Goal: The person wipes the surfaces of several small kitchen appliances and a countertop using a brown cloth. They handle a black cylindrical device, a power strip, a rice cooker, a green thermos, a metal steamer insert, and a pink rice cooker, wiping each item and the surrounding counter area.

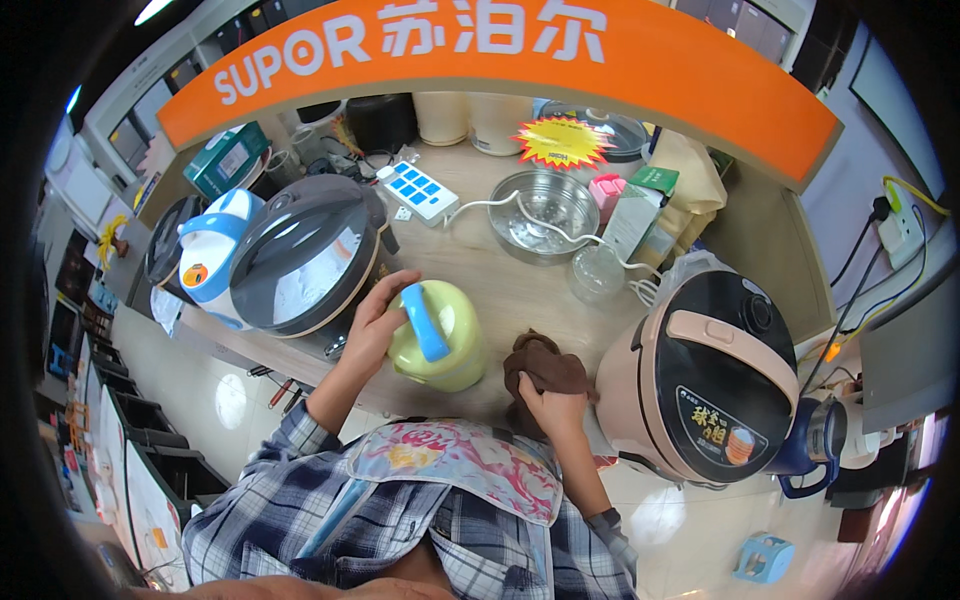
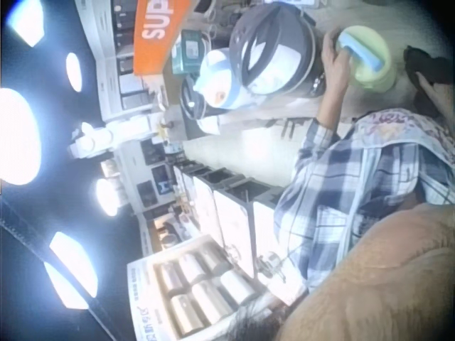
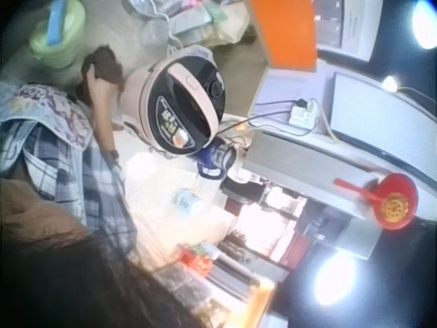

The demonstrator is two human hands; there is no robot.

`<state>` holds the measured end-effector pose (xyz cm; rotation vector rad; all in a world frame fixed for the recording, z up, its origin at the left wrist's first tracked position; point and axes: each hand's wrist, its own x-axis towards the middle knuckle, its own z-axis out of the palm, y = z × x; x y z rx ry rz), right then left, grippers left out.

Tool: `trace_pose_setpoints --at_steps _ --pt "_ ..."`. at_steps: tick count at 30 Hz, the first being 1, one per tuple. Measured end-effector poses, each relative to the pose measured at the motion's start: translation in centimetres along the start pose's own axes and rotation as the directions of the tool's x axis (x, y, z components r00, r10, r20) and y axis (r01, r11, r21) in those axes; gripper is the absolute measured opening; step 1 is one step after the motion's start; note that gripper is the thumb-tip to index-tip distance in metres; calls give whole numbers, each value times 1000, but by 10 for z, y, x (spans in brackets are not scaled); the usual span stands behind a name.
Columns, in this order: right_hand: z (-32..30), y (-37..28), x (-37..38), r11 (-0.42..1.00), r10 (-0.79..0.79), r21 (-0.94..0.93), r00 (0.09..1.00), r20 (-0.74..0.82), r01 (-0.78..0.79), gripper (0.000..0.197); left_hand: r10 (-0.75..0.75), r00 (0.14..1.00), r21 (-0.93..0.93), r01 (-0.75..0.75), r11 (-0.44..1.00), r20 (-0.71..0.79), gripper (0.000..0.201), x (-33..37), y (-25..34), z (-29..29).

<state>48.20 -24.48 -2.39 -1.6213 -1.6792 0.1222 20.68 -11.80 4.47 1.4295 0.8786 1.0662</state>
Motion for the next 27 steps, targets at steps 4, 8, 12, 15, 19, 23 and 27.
trace_pose_setpoints --at_steps 4,8,12,15,19,23,27 --pt "42 47 -45 986 44 166 974 -221 -7 28 243 970 407 -225 885 7 57 -19 42 3" --pt "50 58 -55 962 84 272 975 -206 -25 29 375 914 616 -385 687 153 51 -7 71 11" --pt "56 61 -63 912 166 403 965 -202 -72 34 335 866 618 -500 607 371 39 33 139 43" --pt "54 57 -67 891 213 440 959 -185 -113 37 333 800 632 -599 491 500 25 100 151 82" --pt "55 59 -69 892 219 434 962 -165 -129 39 42 856 825 -509 246 516 24 225 89 124" --pt "52 60 -63 921 148 383 976 -162 -76 40 -18 957 940 -281 193 290 30 315 -14 94" --pt "31 46 -42 945 95 322 988 -121 -51 43 -140 976 975 -139 174 165 38 352 -78 46"
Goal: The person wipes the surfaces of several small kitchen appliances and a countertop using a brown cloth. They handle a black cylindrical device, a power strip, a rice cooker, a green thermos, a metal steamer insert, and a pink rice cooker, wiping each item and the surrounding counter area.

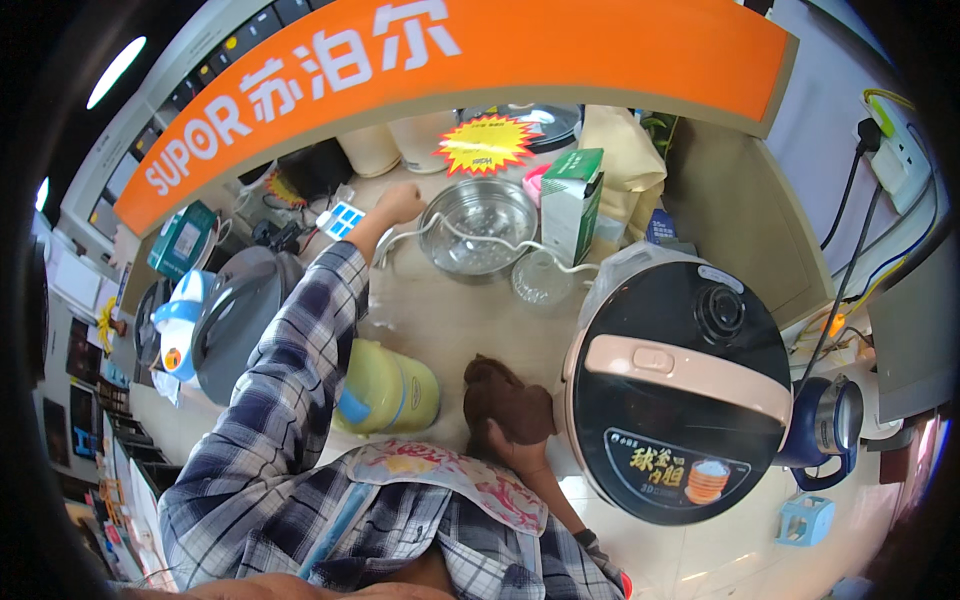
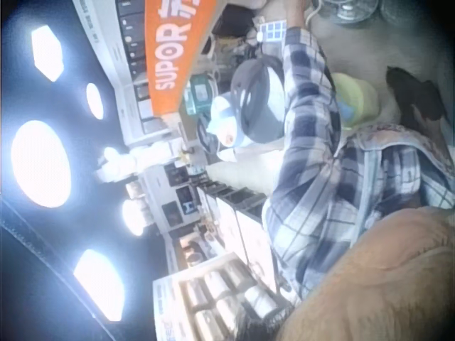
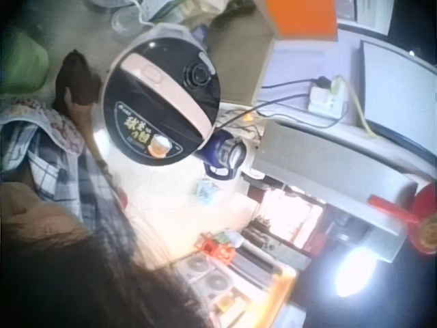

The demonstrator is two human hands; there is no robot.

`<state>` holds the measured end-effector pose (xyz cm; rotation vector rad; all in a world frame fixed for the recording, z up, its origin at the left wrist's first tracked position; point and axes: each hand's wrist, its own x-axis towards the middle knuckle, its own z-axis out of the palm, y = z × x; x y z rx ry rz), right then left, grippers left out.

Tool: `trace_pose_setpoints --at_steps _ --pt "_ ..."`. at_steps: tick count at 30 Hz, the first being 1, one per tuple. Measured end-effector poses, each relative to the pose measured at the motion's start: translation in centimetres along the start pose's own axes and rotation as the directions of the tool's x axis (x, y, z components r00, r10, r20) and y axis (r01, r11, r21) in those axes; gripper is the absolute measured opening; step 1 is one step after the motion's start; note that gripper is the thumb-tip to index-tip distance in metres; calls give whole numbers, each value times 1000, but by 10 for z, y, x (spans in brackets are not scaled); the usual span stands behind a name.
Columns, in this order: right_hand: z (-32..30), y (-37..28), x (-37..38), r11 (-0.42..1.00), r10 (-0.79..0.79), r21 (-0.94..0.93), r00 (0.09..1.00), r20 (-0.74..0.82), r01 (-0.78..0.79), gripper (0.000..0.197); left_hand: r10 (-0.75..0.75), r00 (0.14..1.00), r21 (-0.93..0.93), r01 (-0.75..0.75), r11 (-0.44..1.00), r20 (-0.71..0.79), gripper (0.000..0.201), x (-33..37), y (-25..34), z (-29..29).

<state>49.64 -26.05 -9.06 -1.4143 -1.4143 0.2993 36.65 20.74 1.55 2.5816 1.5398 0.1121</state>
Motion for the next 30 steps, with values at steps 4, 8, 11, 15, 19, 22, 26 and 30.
trace_pose_setpoints --at_steps 4,8,11,15,19,22,26,30 --pt "4 7 -7 999 41 20 999 -19 -40 42 -121 945 -212 191 958 303 54 12 0 14" --pt "7 18 -24 998 54 -16 998 42 -53 39 -150 897 -364 316 876 416 48 2 10 28" --pt "7 21 -30 999 52 -1 998 37 -52 37 -190 888 -385 363 849 419 34 10 5 48" --pt "-2 3 -11 997 72 28 997 28 -73 37 -289 880 -507 457 731 377 28 22 -7 55" --pt "0 6 -8 997 -6 -83 1000 -20 5 37 -313 891 -490 444 750 329 20 25 3 20" --pt "1 4 -5 1000 -16 -14 999 -42 16 38 -388 844 -507 533 677 370 23 19 -18 -2" --pt "6 6 -8 1000 -1 -31 998 -70 -1 40 -456 816 -609 573 549 357 31 9 -36 -27" --pt "9 8 -8 997 -29 -68 994 -101 22 39 -628 745 -735 552 393 225 23 -3 -58 -55"
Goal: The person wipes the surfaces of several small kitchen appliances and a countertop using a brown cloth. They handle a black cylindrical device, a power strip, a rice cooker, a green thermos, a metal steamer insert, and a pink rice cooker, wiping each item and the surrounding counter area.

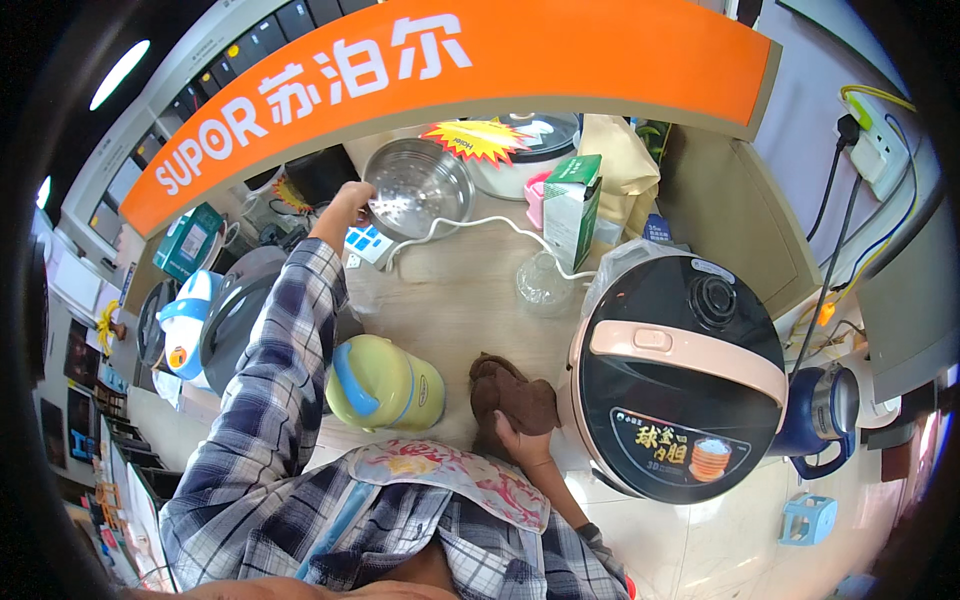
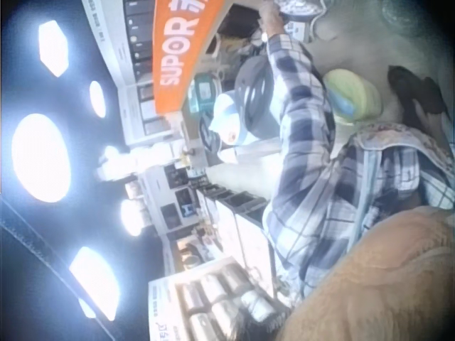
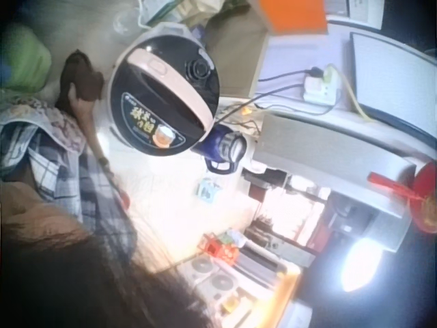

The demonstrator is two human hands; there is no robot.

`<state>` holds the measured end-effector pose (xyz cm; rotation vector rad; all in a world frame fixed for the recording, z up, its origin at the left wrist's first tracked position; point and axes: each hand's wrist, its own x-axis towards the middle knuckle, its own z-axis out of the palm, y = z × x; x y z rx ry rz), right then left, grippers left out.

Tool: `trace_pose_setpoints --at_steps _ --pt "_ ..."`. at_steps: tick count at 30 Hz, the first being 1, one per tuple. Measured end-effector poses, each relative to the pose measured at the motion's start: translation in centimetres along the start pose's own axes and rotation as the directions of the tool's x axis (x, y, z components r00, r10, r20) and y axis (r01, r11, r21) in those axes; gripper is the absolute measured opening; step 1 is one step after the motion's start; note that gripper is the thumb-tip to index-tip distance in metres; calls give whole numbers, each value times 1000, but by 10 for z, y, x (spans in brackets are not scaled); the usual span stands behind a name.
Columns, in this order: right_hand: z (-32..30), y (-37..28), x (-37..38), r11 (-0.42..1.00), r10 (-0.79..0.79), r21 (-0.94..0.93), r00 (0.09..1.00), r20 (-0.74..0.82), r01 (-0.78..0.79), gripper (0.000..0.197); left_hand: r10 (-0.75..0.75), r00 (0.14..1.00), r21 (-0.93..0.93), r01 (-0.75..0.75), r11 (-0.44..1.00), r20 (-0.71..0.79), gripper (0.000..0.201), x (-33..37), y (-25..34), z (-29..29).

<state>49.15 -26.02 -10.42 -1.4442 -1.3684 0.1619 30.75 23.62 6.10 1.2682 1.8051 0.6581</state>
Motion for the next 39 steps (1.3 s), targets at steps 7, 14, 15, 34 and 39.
trace_pose_setpoints --at_steps 7,14,15,34,39 --pt "3 5 3 998 -52 32 998 -22 53 33 -74 990 -528 -2 849 -123 30 -1 -3 -64" --pt "-2 4 11 993 -108 39 992 -65 110 27 -116 990 -810 135 571 84 44 -125 34 -56" --pt "-2 1 14 988 -139 49 987 -81 144 26 -111 987 -814 158 559 115 43 -130 28 -61" --pt "-7 -44 16 987 -34 153 989 -145 56 21 226 816 -778 367 510 533 40 -333 -53 -121" --pt "-29 -135 5 976 -171 104 972 -163 189 23 430 772 -853 266 449 468 43 -383 -104 -149"
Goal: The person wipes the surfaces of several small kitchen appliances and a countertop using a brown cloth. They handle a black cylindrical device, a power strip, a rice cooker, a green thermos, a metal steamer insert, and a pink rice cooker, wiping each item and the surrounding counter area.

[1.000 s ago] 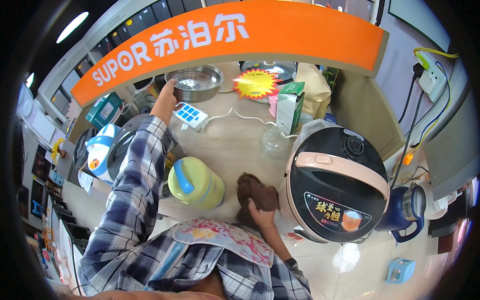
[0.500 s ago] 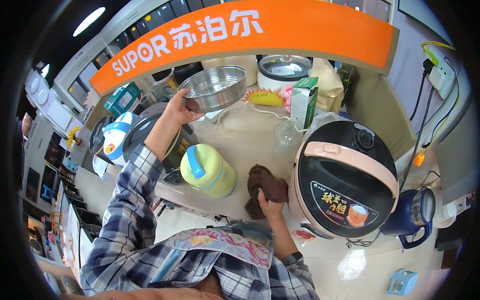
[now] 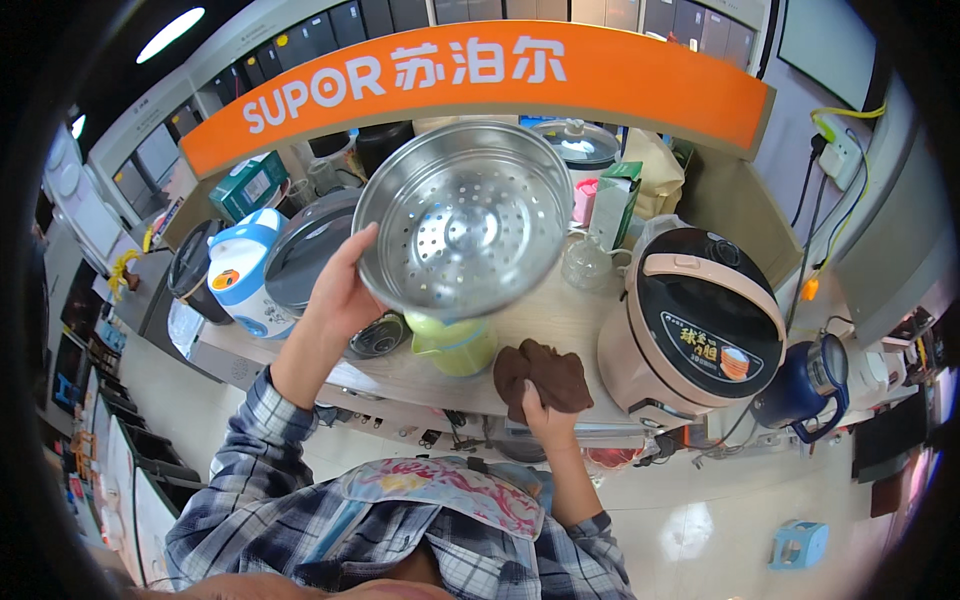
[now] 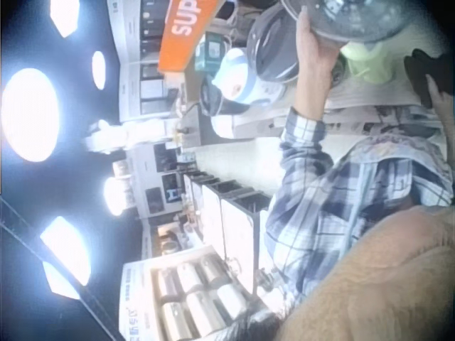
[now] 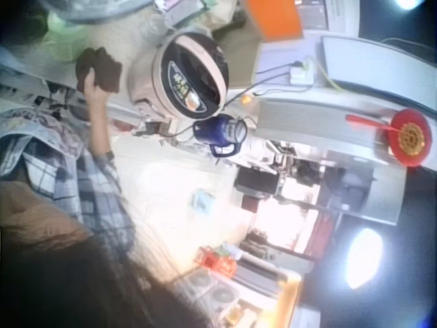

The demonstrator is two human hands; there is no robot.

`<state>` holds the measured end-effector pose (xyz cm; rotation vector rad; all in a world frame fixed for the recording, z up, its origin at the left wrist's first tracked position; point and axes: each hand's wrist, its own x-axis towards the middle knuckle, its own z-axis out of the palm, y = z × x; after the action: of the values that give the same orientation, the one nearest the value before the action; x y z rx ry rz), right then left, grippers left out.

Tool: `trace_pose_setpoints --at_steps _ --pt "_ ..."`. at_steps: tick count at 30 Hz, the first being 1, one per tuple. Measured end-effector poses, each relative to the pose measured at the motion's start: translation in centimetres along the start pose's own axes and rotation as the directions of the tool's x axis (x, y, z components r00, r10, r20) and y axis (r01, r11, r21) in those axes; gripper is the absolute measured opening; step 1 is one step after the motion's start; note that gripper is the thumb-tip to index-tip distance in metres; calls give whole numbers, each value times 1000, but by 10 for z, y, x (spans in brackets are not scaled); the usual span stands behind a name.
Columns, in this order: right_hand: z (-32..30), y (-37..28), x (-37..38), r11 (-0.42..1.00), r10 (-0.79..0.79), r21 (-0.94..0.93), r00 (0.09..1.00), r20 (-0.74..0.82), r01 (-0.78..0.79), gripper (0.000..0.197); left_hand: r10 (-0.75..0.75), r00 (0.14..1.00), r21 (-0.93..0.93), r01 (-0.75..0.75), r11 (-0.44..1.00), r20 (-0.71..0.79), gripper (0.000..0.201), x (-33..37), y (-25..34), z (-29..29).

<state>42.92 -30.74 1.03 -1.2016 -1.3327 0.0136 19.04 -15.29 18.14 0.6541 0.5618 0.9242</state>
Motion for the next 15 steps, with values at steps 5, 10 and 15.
trace_pose_setpoints --at_steps 5,10,15 --pt "-20 -53 -21 995 88 59 993 -84 -84 41 217 976 80 -217 973 3 50 -62 -3 -23" --pt "-52 -113 -21 997 82 38 902 -423 -73 45 447 884 155 -464 872 133 64 -100 -3 -36" --pt "-14 -170 17 990 -86 53 855 -512 131 38 422 898 173 -439 882 125 64 -100 -33 -44"
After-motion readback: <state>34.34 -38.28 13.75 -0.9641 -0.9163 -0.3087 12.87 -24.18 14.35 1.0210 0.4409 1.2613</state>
